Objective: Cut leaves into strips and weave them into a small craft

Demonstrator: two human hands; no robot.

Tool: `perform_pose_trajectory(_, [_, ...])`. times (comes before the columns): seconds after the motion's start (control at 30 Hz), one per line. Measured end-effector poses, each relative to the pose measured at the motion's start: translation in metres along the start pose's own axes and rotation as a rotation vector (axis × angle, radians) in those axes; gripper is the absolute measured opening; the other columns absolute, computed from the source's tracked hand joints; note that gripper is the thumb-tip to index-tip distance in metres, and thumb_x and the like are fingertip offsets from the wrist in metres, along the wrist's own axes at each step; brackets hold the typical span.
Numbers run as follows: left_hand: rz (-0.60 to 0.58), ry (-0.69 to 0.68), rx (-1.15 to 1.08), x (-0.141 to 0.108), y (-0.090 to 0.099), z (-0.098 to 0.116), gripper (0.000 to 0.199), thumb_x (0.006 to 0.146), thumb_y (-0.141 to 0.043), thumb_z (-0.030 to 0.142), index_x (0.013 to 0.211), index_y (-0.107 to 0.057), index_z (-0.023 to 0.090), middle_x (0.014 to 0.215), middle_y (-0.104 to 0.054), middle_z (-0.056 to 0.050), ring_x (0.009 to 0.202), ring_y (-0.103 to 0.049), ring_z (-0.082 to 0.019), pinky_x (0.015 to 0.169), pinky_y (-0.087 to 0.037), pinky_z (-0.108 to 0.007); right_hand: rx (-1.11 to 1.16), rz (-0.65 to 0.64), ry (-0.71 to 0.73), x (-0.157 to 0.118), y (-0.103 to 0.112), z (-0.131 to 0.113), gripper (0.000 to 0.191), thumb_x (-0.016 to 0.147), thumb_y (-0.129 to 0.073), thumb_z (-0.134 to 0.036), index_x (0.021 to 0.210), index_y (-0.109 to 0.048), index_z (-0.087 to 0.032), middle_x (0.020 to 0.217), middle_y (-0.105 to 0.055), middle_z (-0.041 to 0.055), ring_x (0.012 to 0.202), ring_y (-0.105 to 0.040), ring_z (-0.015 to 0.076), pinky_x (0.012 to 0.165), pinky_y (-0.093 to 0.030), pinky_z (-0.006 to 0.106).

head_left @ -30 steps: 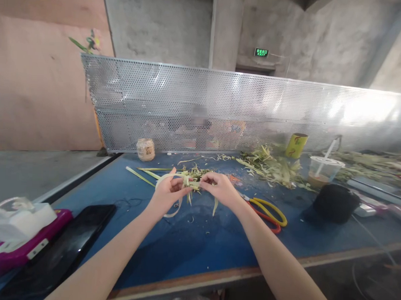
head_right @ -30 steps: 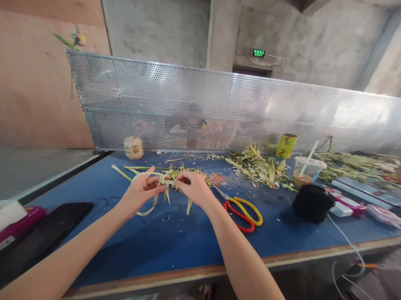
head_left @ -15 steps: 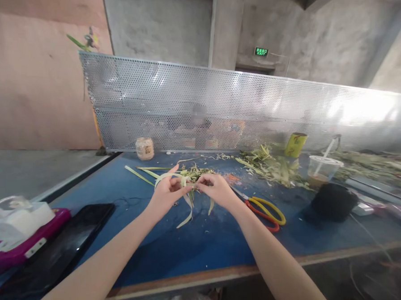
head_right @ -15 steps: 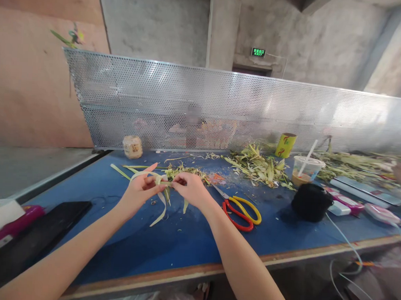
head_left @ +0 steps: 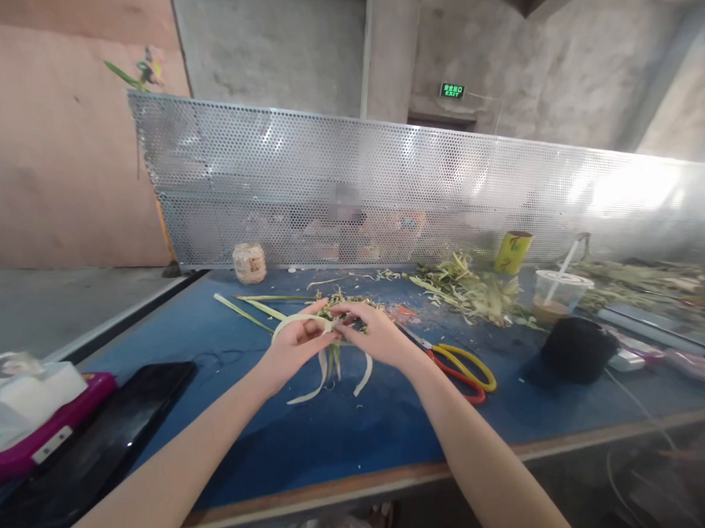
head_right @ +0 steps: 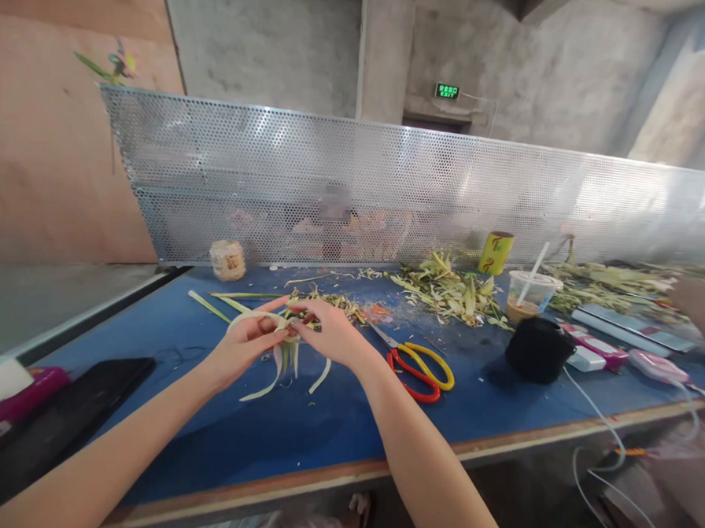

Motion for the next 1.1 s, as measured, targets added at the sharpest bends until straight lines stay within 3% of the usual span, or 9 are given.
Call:
perform_pose_trajectory(0.17, [0.027, 0.070, -0.104, 0.000, 0.001, -0.010, 0.042, 0.070, -0.056, 0.043, 0.101, -0.059, 0.016, 0.078, -0.063, -0.008, 0.058, -0.053, -0.012, 0.046, -0.034, -0.022, -0.124, 0.006, 0.071, 0.000, 0.001, -0.009, 0.018, 0.076, -0.051, -0.015, 0.087, -0.064, -0.022, 0.081, -0.063, 0.0012, 0.076, -0.054, 0.0134, 0.076, -0.038, 0.029])
perform_pose_trajectory(0.4, [0.010, 0.054, -0.038, 0.003, 0.003, -0.011, 0.039, 0.067, -0.062, 0.035, 0.100, -0.061, 0.014, 0.074, -0.062, -0.007, 0.059, -0.052, -0.012, 0.049, -0.037, -0.023, -0.321, 0.125, 0.194, -0.004, 0.008, -0.016, 0.014, 0.079, -0.052, -0.015, 0.082, -0.064, -0.023, 0.087, -0.065, 0.0001, 0.088, -0.052, 0.0146, 0.081, -0.025, 0.033])
perform_pose_trajectory(0.53, [-0.011, 0.008, 0.025, 0.003, 0.002, -0.007, 0.022, 0.068, -0.060, 0.033, 0.067, -0.065, 0.012, 0.110, -0.055, -0.010, 0.054, -0.046, -0.005, 0.046, -0.033, -0.021, -0.442, 0.285, 0.185, -0.008, 0.024, -0.020, 0.014, 0.081, -0.050, -0.020, 0.082, -0.064, -0.022, 0.086, -0.064, 0.0007, 0.085, -0.050, 0.0151, 0.079, -0.023, 0.034])
perform_pose_trajectory(0.6, [-0.013, -0.003, 0.012, 0.003, 0.001, -0.006, 0.022, 0.068, -0.060, 0.032, 0.063, -0.064, 0.011, 0.116, -0.051, -0.010, 0.053, -0.044, -0.004, 0.046, -0.033, -0.021, -0.489, 0.344, 0.171, -0.010, 0.030, -0.021, 0.015, 0.081, -0.050, -0.021, 0.082, -0.064, -0.023, 0.085, -0.064, 0.0006, 0.084, -0.049, 0.0154, 0.080, -0.022, 0.034])
perform_pose_trajectory(0.7, [0.023, 0.042, -0.039, 0.003, 0.002, -0.009, 0.025, 0.067, -0.061, 0.035, 0.076, -0.065, 0.012, 0.097, -0.059, -0.009, 0.051, -0.043, -0.004, 0.046, -0.033, -0.021, -0.488, 0.362, 0.162, -0.010, 0.031, -0.019, 0.015, 0.081, -0.051, -0.019, 0.083, -0.065, -0.023, 0.085, -0.063, 0.0003, 0.085, -0.048, 0.0150, 0.079, -0.024, 0.032])
perform_pose_trajectory(0.83, [0.067, 0.092, -0.126, 0.003, 0.005, -0.013, 0.046, 0.066, -0.062, 0.038, 0.104, -0.058, 0.014, 0.072, -0.061, -0.005, 0.051, -0.045, -0.007, 0.048, -0.035, -0.021, -0.459, 0.362, 0.125, -0.008, 0.031, -0.013, 0.014, 0.078, -0.053, -0.017, 0.081, -0.065, -0.024, 0.085, -0.061, 0.0005, 0.087, -0.047, 0.0149, 0.076, -0.025, 0.030])
perform_pose_trajectory(1.0, [0.013, 0.044, 0.000, 0.003, 0.002, -0.009, 0.035, 0.065, -0.064, 0.033, 0.094, -0.063, 0.013, 0.070, -0.064, -0.006, 0.053, -0.049, -0.009, 0.048, -0.036, -0.021, -0.493, 0.397, 0.096, -0.010, 0.032, -0.012, 0.015, 0.077, -0.055, -0.020, 0.081, -0.068, -0.025, 0.082, -0.059, 0.0019, 0.084, -0.047, 0.0159, 0.076, -0.025, 0.032])
perform_pose_trajectory(1.1, [-0.041, 0.032, 0.029, 0.001, -0.004, -0.005, 0.040, 0.064, -0.065, 0.030, 0.101, -0.061, 0.015, 0.071, -0.065, -0.006, 0.058, -0.054, -0.011, 0.050, -0.039, -0.021, -0.511, 0.461, 0.007, -0.012, 0.038, -0.008, 0.014, 0.075, -0.056, -0.022, 0.078, -0.069, -0.026, 0.073, -0.057, 0.0024, 0.080, -0.048, 0.0171, 0.077, -0.024, 0.035])
Point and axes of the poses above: each hand's wrist, its own x-axis towards the middle knuckle, its own y-axis out of the back of the hand, z = x × y, the point moved 9 cm from there along x, towards the middle knuckle
